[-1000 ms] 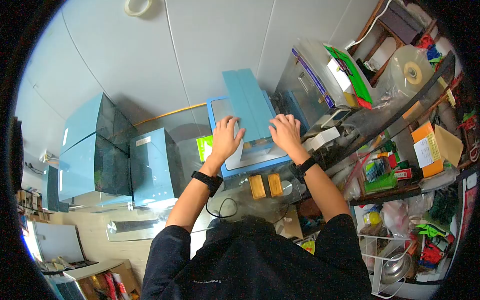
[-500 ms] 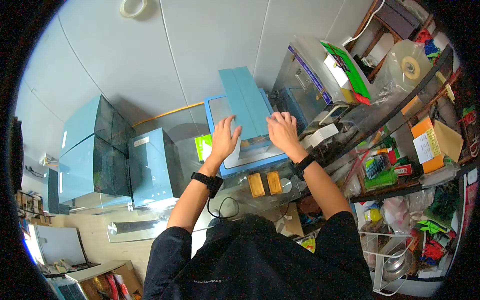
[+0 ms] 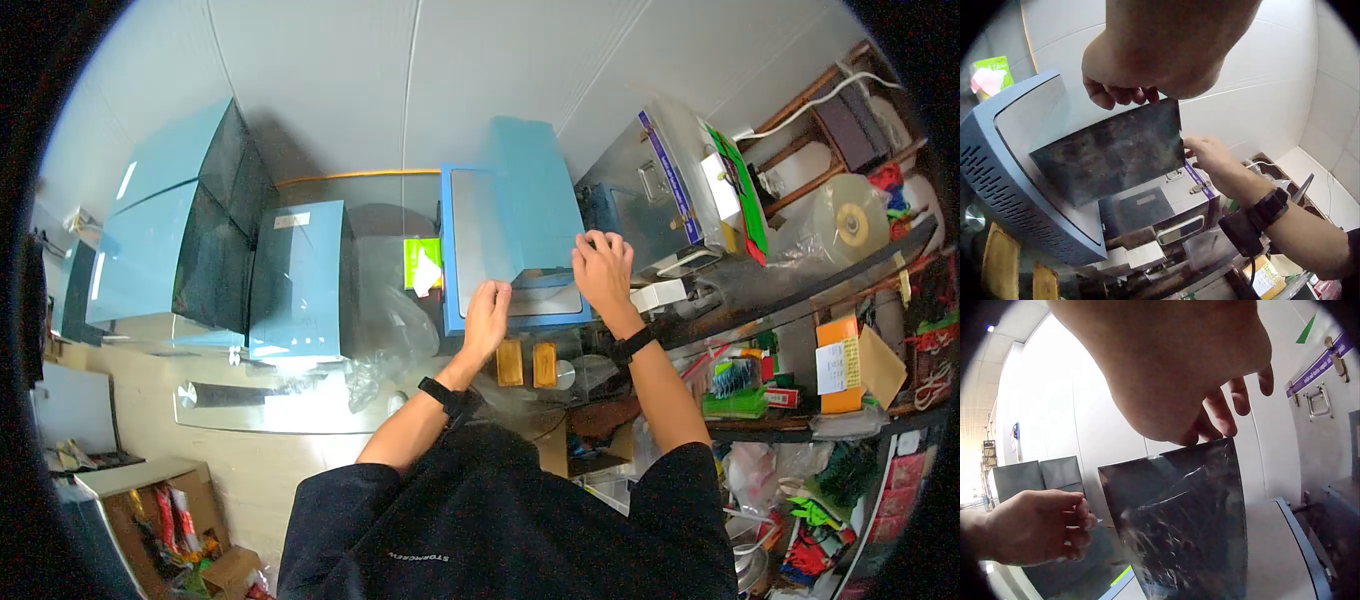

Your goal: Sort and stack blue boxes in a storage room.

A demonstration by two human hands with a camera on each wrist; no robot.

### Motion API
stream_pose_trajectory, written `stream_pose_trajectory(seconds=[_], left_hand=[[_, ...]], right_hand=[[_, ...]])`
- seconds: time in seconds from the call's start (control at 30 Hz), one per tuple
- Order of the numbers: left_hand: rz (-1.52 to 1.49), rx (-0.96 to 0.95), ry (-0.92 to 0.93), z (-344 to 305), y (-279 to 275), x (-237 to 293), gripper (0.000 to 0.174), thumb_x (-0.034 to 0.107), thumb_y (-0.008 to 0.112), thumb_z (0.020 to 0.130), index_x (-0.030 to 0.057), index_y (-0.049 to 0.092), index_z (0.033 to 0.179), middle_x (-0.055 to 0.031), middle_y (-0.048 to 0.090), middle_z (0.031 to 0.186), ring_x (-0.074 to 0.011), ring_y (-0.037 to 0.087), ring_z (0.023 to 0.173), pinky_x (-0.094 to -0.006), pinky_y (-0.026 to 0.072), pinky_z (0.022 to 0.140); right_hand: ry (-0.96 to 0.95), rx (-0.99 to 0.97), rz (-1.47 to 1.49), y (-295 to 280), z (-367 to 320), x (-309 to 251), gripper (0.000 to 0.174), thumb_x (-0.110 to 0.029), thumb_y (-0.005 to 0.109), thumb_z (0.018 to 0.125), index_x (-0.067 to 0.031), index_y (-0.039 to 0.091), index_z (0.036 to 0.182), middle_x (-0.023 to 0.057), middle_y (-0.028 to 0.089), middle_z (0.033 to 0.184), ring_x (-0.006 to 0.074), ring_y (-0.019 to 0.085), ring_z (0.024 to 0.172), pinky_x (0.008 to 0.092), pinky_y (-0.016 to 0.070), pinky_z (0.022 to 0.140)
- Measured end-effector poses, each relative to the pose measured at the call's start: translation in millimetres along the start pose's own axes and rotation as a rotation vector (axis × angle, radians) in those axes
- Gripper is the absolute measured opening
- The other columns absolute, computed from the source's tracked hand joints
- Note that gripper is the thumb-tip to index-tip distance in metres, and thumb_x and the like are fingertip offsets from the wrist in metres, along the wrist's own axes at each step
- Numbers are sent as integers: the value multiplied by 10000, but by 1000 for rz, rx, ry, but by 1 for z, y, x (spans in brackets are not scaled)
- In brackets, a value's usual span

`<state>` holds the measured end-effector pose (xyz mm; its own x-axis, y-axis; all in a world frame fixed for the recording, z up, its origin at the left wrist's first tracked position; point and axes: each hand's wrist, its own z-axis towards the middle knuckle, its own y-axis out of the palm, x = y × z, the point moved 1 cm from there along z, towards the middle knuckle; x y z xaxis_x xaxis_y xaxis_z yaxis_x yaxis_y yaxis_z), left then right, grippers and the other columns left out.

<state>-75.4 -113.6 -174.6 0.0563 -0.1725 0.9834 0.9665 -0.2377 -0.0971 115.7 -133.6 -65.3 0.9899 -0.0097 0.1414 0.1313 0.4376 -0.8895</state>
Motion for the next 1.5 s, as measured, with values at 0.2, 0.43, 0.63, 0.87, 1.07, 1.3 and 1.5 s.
stream_pose_trajectory(seconds=[0.2,0.43,0.63,0.87,1.07,1.3,1.5], left_hand=[[-58,36,-52,10,-16,2,253,277,492,963,40,579,969,-142,579,897,-279,574,808,-386,449,730],[152,35,274,15,-30,36,372,266,555,924,20,525,1200,-185,535,1202,-356,502,1095,-420,404,932],[283,-89,350,12,-36,37,502,284,542,932,17,429,1343,-211,465,1322,-383,434,1217,-441,350,1019],[100,-8,195,14,-78,22,515,213,552,940,-7,384,1374,-214,459,1351,-333,420,1271,-421,338,1042],[155,-182,277,9,-108,18,1119,348,850,650,10,165,1468,-221,201,1513,-331,240,1399,-407,280,1105],[303,-342,287,14,-110,18,1518,317,953,431,-18,-104,1468,-268,32,1543,-350,144,1432,-429,248,1129],[197,-399,102,20,-109,-18,1540,319,953,409,-71,-117,1446,-288,92,1526,-357,174,1422,-416,229,1139]], right_hand=[[-30,11,-54,1,-3,-1,247,-171,593,858,-14,675,1030,74,595,1122,287,482,1075,469,342,940],[-41,39,-31,-7,-13,-20,235,-158,604,829,21,674,963,105,605,1061,290,493,1062,469,344,946],[-51,5,-40,-29,-23,-53,252,-201,618,829,12,687,943,117,605,974,283,503,1028,473,351,939],[-98,-36,107,-48,-29,-94,315,-260,622,841,7,671,1000,135,577,942,294,495,1021,495,329,963],[-148,-38,268,-47,-31,-117,330,-258,627,833,-60,641,1097,111,531,1009,286,472,1052,517,314,978],[30,98,629,-43,-18,-23,431,-250,626,866,-42,568,1238,161,544,1237,336,470,1196,437,356,1012],[888,27,1075,43,-45,82,713,-493,443,959,18,298,1435,220,325,1467,346,336,1341,398,258,1100]])
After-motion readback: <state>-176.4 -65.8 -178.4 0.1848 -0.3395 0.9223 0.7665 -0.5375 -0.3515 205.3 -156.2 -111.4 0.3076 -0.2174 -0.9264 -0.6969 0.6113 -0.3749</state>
